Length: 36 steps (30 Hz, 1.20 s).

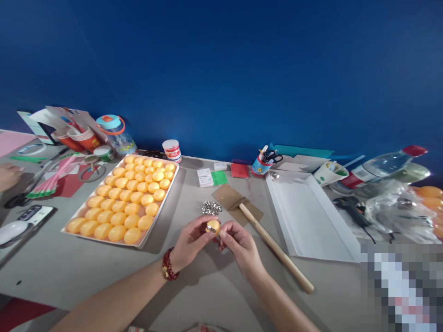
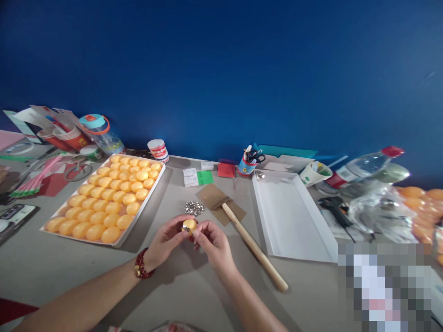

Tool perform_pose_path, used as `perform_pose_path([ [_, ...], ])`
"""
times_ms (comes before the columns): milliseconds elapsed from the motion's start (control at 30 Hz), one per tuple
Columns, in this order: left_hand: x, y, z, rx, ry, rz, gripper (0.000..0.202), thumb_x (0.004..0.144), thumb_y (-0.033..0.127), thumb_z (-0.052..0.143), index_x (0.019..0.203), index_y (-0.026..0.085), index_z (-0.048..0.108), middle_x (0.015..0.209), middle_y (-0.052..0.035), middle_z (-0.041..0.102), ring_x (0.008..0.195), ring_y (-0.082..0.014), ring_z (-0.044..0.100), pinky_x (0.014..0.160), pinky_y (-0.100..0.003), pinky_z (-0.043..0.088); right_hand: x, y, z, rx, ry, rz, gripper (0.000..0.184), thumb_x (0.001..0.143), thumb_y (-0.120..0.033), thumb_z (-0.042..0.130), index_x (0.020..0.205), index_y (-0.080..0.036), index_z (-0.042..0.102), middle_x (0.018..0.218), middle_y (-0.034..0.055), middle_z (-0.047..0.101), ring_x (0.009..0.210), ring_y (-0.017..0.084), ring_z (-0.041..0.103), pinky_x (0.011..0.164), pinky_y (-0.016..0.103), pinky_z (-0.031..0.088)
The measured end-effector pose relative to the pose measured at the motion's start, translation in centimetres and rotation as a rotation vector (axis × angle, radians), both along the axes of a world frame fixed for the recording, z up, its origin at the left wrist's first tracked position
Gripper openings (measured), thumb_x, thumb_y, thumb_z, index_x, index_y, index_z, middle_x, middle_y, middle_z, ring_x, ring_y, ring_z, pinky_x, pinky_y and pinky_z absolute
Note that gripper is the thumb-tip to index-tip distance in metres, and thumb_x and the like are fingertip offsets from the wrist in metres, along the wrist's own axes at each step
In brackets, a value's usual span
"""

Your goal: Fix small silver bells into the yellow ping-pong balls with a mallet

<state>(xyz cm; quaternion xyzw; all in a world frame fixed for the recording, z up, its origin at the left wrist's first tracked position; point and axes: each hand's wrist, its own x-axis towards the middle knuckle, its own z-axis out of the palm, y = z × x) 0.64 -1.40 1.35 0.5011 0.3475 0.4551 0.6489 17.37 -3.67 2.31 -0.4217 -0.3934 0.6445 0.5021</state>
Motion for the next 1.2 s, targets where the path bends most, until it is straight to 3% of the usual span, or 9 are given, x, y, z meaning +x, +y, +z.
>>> perform_pose_path([
  [1200,-0.02,0.09,-0.09,0.022,-0.006,0.003,0.032,0.084,0.032,0.068,0.114,0.019,0.067,0.11,-0.0091,0.071,0.086,-0.0192,0.069,0.076,-0.03,0.058,0.13,-0.05,-0.36,-0.015,0.042,0.019,0.026,0.082,-0.041,0.073,0.079,-0.018,0.061,0.066,-0.0022,0.057,0.06,0.01,0.05,0.059,0.023,0.046],
])
